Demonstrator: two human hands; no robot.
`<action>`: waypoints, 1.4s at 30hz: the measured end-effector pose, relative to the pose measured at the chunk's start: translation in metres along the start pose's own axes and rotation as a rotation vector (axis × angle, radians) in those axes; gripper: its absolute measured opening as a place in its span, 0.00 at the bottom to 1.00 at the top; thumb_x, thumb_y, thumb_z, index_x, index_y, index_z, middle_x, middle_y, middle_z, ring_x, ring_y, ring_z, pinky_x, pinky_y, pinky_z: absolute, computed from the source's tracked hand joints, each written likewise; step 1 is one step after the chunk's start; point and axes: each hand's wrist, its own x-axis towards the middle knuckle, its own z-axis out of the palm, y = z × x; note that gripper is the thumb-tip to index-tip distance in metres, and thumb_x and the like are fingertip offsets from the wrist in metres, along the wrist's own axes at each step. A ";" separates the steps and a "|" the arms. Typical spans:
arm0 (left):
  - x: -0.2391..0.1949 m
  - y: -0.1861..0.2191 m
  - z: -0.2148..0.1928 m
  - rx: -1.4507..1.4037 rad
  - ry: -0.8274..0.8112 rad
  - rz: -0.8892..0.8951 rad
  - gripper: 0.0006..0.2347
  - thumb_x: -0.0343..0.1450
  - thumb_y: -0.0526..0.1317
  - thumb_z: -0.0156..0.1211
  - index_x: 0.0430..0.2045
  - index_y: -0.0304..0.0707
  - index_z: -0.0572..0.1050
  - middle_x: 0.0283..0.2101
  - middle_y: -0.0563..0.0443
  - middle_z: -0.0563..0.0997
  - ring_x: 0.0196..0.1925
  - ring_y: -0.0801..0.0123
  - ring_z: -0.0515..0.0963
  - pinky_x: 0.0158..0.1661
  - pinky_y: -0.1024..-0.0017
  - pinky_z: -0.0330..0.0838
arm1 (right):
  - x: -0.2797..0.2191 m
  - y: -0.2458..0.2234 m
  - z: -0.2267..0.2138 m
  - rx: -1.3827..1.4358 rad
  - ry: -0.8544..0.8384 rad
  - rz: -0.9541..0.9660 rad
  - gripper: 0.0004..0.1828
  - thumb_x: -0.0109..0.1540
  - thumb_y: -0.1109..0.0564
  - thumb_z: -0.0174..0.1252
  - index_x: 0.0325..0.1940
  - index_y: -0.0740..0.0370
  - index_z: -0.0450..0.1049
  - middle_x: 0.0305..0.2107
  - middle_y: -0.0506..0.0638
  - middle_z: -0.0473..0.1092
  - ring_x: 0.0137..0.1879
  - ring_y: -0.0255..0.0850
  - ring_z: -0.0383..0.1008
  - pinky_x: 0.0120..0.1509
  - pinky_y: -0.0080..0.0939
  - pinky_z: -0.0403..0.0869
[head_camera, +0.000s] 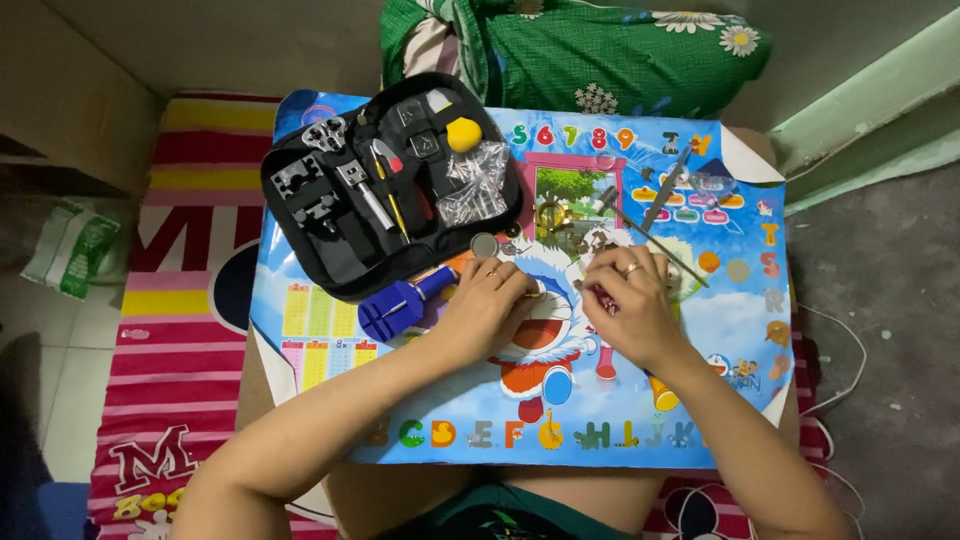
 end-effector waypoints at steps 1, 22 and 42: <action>0.000 0.000 -0.001 -0.007 -0.001 0.002 0.06 0.67 0.34 0.68 0.33 0.40 0.76 0.28 0.50 0.74 0.36 0.58 0.75 0.45 0.60 0.65 | 0.001 -0.003 0.000 0.002 -0.007 -0.016 0.06 0.57 0.63 0.64 0.31 0.53 0.75 0.38 0.44 0.70 0.48 0.44 0.69 0.50 0.44 0.62; -0.002 -0.002 0.004 -0.016 0.025 0.039 0.05 0.68 0.35 0.67 0.32 0.40 0.78 0.27 0.51 0.73 0.35 0.60 0.73 0.46 0.60 0.63 | -0.004 -0.012 -0.011 0.156 -0.335 0.110 0.10 0.65 0.63 0.56 0.49 0.61 0.78 0.37 0.51 0.70 0.48 0.49 0.73 0.54 0.47 0.69; -0.002 -0.001 0.003 -0.001 -0.027 0.047 0.05 0.67 0.36 0.68 0.31 0.41 0.79 0.29 0.53 0.75 0.35 0.61 0.73 0.43 0.62 0.63 | -0.012 0.006 0.001 0.047 0.017 -0.132 0.04 0.63 0.59 0.64 0.41 0.59 0.81 0.28 0.48 0.71 0.37 0.47 0.74 0.46 0.48 0.74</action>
